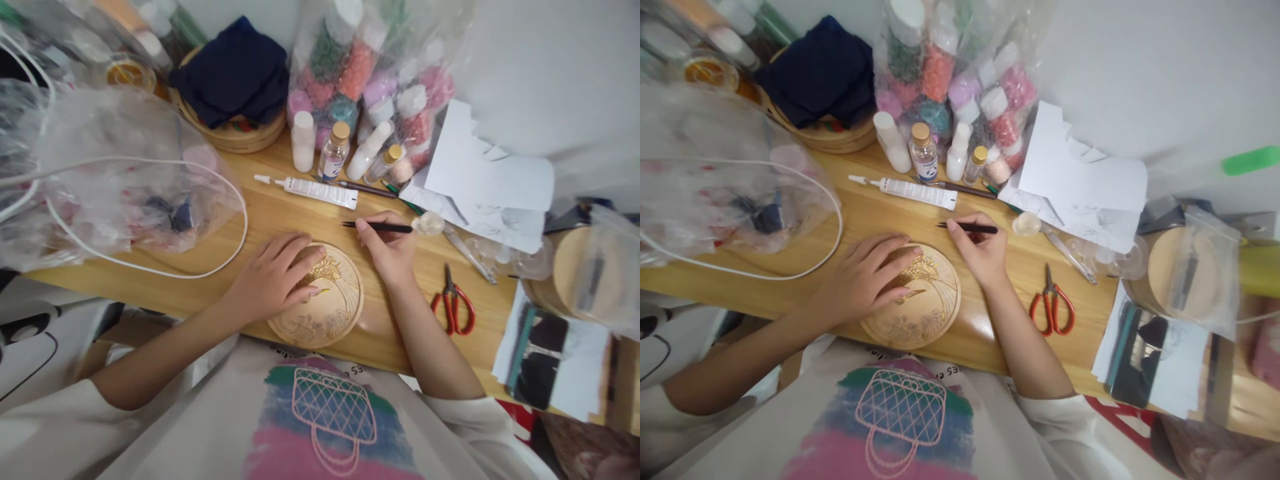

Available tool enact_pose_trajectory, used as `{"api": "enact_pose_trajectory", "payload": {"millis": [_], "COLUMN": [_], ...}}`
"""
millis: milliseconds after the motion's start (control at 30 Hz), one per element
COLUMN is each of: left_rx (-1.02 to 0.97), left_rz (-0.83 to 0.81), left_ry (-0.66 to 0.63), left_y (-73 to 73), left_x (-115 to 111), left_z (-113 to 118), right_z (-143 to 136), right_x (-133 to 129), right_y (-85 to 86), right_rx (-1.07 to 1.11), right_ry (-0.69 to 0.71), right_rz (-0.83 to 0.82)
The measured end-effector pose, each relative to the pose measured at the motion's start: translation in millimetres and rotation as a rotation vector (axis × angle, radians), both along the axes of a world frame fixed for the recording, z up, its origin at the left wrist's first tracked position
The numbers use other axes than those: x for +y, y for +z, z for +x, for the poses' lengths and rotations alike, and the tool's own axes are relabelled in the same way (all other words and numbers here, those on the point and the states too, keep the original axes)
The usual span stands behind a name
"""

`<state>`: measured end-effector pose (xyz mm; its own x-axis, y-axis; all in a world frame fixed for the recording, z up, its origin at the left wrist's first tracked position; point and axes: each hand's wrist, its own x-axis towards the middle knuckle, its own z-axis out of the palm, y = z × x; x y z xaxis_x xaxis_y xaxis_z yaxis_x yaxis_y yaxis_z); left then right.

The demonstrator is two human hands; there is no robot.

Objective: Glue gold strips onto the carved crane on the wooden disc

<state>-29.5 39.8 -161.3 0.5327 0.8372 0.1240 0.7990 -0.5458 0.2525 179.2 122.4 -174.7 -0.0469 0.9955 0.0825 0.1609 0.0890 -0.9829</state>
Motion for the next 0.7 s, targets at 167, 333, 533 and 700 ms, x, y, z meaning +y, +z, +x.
{"api": "enact_pose_trajectory", "payload": {"millis": [167, 333, 533, 700], "left_rx": [-0.039, -0.037, -0.019, 0.013], "left_rz": [-0.019, 0.003, -0.036, -0.040], "left_ry": [0.014, 0.013, 0.006, -0.005], "left_y": [-1.0, -1.7, -1.4, -0.4], "left_x": [1.1, 0.6, 0.2, 0.2], "left_z": [-1.7, -1.1, -0.8, -0.1], "right_z": [0.9, 2.5, 2.8, 2.6], "right_x": [0.1, -0.2, -0.7, -0.4], "right_y": [0.8, -0.6, 0.2, 1.0], "right_rx": [-0.043, -0.049, -0.065, -0.077], "right_ry": [-0.001, 0.003, 0.002, 0.017], "right_rz": [0.007, -0.006, -0.013, -0.007]}}
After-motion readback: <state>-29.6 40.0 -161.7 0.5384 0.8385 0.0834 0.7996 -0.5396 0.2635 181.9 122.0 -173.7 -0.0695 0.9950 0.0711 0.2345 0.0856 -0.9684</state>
